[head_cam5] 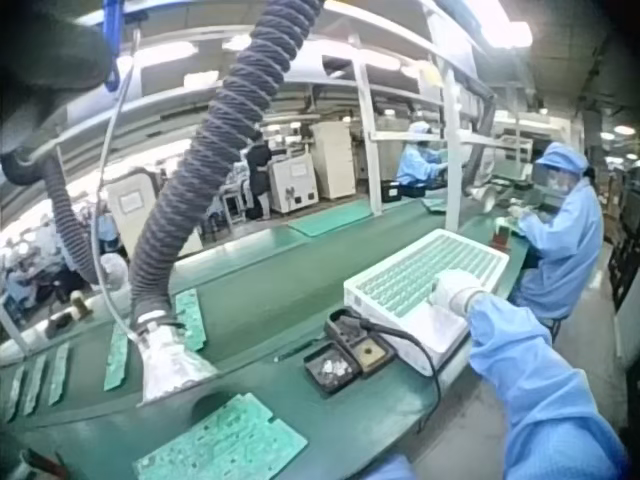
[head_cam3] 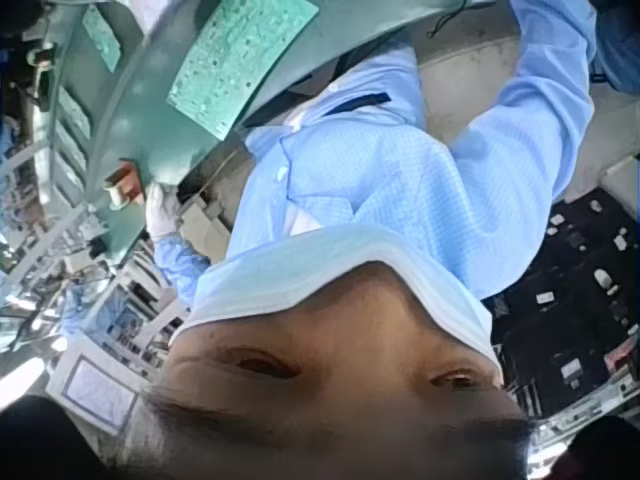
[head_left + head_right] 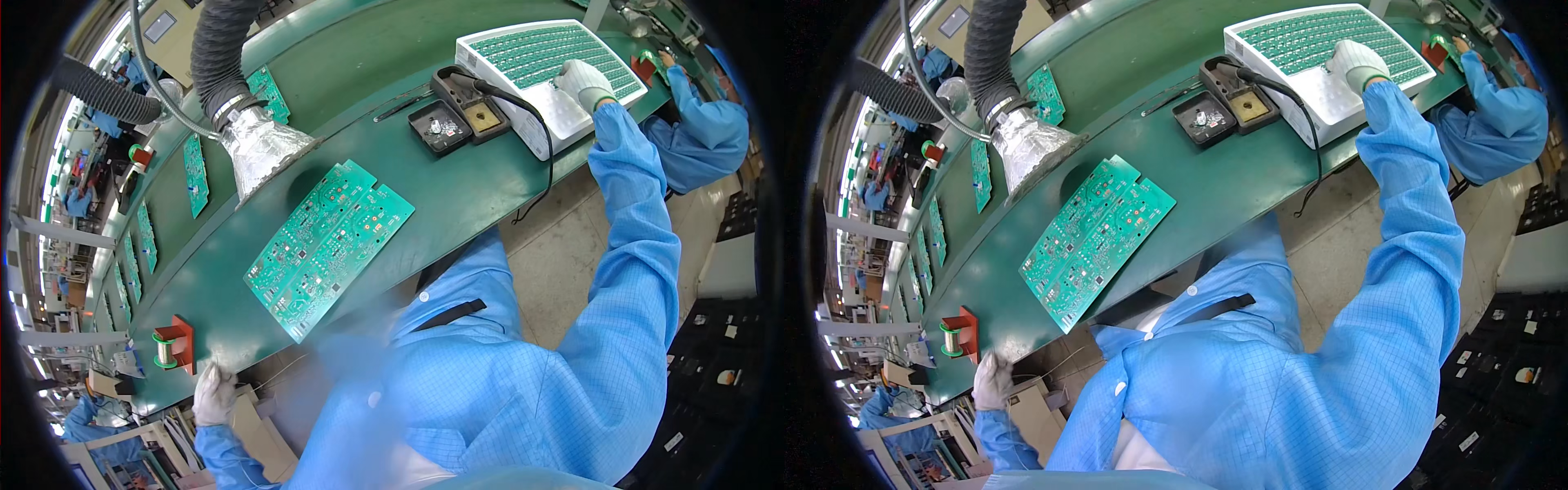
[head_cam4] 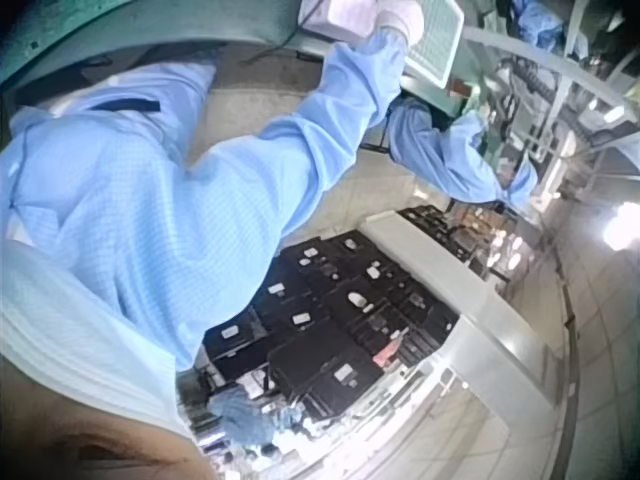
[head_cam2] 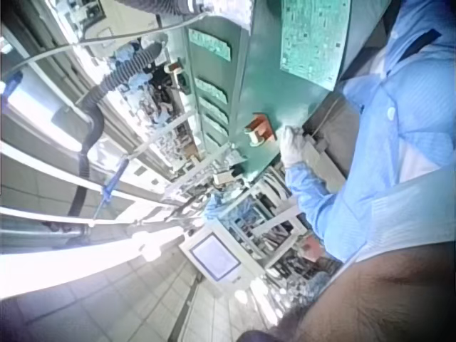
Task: Soldering electronic components onto printed circuit boards at an industrial assembly station.
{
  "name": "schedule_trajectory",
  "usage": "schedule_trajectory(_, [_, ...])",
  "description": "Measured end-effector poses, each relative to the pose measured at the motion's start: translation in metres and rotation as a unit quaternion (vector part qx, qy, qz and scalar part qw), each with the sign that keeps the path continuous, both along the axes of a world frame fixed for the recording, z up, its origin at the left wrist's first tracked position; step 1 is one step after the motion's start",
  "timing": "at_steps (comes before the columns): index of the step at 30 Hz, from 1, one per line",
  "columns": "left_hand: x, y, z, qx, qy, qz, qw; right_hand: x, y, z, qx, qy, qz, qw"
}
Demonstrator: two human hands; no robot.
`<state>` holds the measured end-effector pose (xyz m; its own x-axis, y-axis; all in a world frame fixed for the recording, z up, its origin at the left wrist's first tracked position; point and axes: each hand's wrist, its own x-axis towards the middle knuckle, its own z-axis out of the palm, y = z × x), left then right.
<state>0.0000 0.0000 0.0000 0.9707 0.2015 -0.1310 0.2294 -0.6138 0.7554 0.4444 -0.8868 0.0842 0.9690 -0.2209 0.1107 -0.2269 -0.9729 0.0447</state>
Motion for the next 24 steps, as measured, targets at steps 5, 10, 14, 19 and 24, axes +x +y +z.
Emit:
schedule_trajectory(5, [0.008, -0.008, 0.106, 0.502, 0.286, 0.231, 0.783, 0.016, 0.018, 0.009, -0.03, -0.036, 0.022, 0.999])
schedule_trajectory(10, [0.095, -0.153, 0.092, 0.532, -0.067, 0.027, 0.844, 0.019, 0.011, 0.008, -0.043, -0.032, 0.04, 0.998])
schedule_trajectory(14, [0.158, -0.309, 0.045, 0.447, -0.026, 0.035, 0.894, 0.025, 0.032, 0.022, -0.056, 0.095, 0.068, 0.992])
schedule_trajectory(19, [0.191, -0.377, 0.027, 0.432, -0.224, -0.178, 0.856, 0.02, 0.034, 0.015, -0.003, 0.107, 0.054, 0.993])
schedule_trajectory(24, [0.201, -0.349, 0.012, 0.394, -0.235, -0.193, 0.868, 0.034, 0.004, -0.021, -0.113, 0.09, 0.116, 0.983])
